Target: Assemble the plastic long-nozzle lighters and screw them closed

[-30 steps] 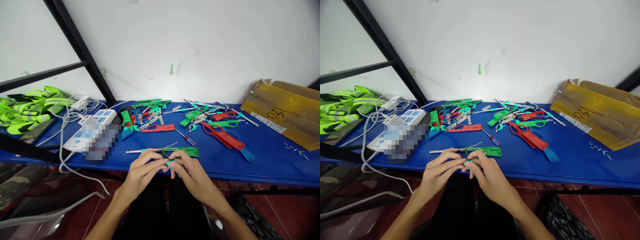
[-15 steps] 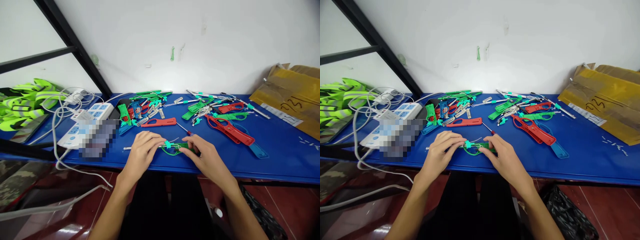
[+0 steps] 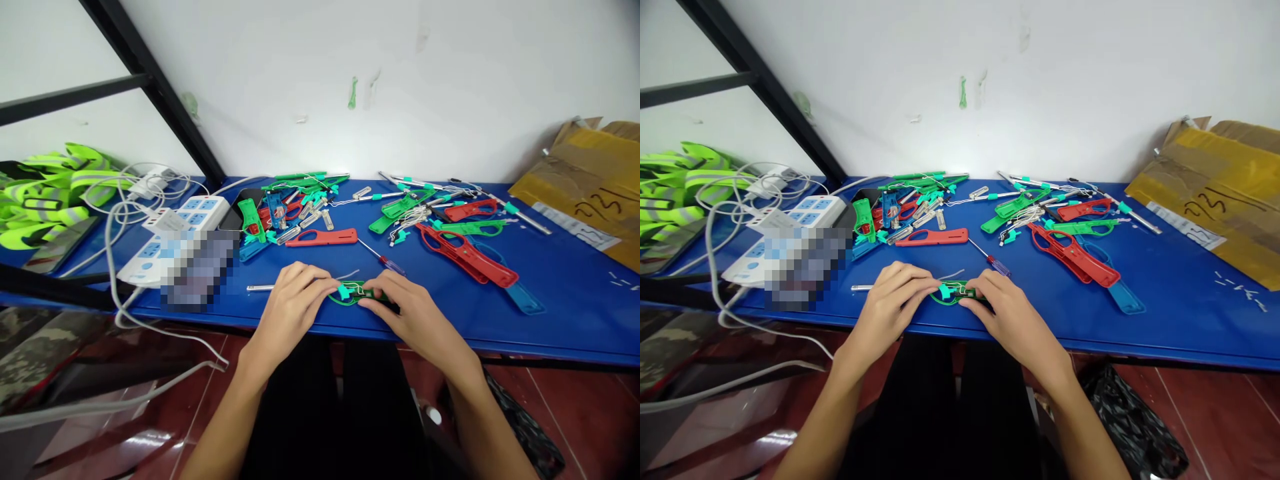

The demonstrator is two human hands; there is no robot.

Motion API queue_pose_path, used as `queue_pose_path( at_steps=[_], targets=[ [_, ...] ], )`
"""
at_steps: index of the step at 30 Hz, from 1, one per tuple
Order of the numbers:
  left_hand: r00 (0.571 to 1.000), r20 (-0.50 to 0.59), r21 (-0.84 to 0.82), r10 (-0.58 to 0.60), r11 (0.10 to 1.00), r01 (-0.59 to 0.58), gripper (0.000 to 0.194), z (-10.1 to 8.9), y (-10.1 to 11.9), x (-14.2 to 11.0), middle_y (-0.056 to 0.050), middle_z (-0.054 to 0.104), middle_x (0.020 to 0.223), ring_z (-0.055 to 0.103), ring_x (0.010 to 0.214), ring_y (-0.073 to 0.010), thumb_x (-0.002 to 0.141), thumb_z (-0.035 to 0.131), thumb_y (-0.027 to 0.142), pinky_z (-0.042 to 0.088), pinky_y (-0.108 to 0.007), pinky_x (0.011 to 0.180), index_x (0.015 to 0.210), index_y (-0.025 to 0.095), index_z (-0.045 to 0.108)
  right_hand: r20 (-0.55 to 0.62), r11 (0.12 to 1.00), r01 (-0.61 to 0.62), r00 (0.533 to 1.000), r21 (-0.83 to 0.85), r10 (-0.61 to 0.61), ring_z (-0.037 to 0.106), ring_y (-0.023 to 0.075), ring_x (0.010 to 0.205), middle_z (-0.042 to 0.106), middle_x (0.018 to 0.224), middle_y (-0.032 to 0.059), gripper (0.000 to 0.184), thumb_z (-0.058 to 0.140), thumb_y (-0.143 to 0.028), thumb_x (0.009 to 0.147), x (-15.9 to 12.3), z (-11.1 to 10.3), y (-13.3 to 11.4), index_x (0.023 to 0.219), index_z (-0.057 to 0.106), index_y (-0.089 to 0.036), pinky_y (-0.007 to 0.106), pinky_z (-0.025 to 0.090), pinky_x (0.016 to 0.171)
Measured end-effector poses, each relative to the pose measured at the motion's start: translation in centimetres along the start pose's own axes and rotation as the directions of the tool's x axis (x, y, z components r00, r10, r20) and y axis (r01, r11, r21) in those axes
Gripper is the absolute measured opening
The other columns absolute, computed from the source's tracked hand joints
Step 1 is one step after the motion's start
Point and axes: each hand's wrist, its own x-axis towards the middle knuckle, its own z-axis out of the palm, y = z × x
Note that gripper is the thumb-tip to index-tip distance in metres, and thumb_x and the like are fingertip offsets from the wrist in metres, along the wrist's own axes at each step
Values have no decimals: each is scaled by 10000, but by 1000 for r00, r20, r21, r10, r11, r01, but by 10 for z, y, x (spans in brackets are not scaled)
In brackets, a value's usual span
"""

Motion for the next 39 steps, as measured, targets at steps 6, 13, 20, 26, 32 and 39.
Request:
queue_pose_path(
  at_steps=[6,13,20,26,32,39],
  targets=[
    [1000,6,39,6,999,-7,142,4,1,0,-51,777,1114,638,1015,-210,1088,647,156,471,-394,942,1175,209,745,3,1000,11,1000,7,-11,690,197,948,713,1033,38,67,684,-276,1090,0,0,1,1127,703,-224,318,553,913],
    [998,68,52,11,999,-15,129,-1,3,11,-24,811,1103,633,979,-205,1112,627,216,436,-414,985,1127,224,755,-3,1000,18,1000,12,-18,692,195,921,717,1012,32,59,717,-255,1067,0,1,2,1116,706,-225,305,550,889],
    [991,128,36,-45,999,41,165,-3,0,18,-1,815,1009,611,889,-191,1112,644,259,425,-433,994,1080,268,806,10,1000,9,1000,0,-9,709,204,935,726,1015,41,35,697,-241,1078,2,3,1,1100,701,-215,326,566,898],
    [993,102,37,-52,998,49,166,0,4,17,-22,786,974,596,893,-200,1115,635,268,442,-423,945,1081,247,796,20,1000,0,1000,3,0,722,217,970,731,1038,45,78,662,-247,1095,3,2,0,1159,704,-231,333,571,916],
    [996,88,19,3,1000,-4,156,1,1,16,-41,796,1035,600,964,-217,1101,652,261,459,-411,930,1128,242,804,94,991,57,995,-120,-46,718,231,978,723,1119,57,347,584,-280,1132,2,-2,-2,1465,680,-301,362,579,898],
    [969,230,46,-88,996,80,233,-18,-7,18,-57,790,1273,687,1138,-238,1078,705,309,471,-419,1019,1298,240,734,109,978,118,989,-170,-100,678,203,919,685,1064,49,382,552,-278,1145,0,-3,2,1495,699,-324,334,561,834]
  ],
)
